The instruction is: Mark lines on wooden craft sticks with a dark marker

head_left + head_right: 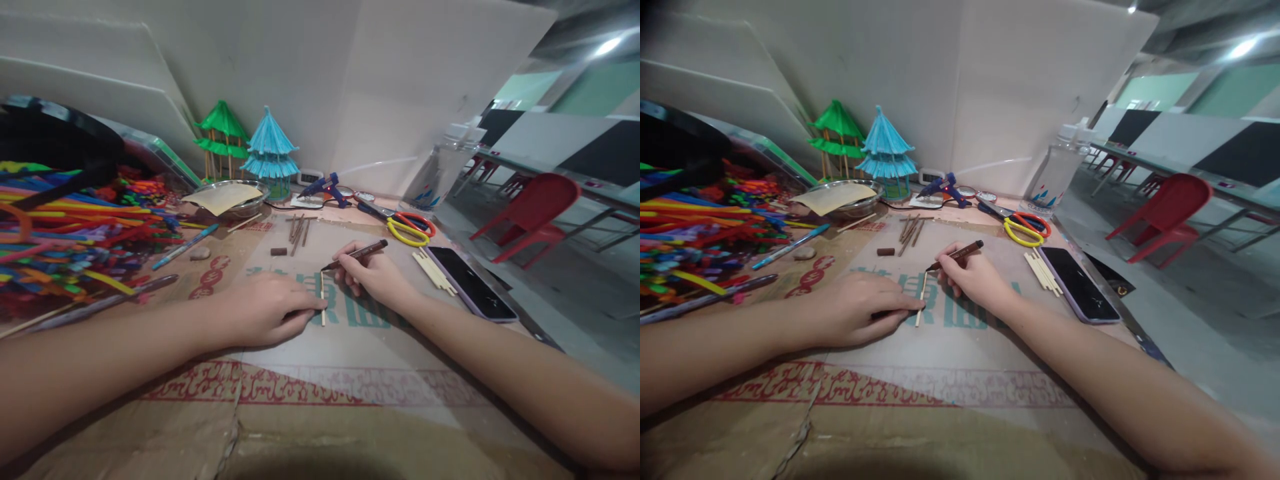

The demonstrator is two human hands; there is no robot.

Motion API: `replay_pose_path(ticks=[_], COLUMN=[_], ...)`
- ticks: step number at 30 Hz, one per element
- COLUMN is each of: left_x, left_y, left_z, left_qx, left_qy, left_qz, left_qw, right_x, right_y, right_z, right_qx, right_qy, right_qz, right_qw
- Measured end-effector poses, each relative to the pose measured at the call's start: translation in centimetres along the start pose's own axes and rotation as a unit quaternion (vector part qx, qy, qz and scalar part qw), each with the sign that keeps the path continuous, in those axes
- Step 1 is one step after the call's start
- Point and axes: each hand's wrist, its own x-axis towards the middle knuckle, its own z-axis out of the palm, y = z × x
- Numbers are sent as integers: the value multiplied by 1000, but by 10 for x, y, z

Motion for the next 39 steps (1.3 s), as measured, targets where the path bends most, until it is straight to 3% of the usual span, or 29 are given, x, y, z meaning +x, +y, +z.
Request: replay_pose_path(ticks=[31, 39], left_x=[0, 0], left_y=[0, 0], left_z=[1, 0], left_qx=[4, -3], left_qy=[0, -4], left_qz=[-2, -6], left_qw=[1000, 1000], right_x=[-4, -2], right_y=[-9, -5], right_z=[1, 1], right_qx=[13, 10], right_qy=[-26, -4], right_qz=[14, 7], right_qw=[999, 1000])
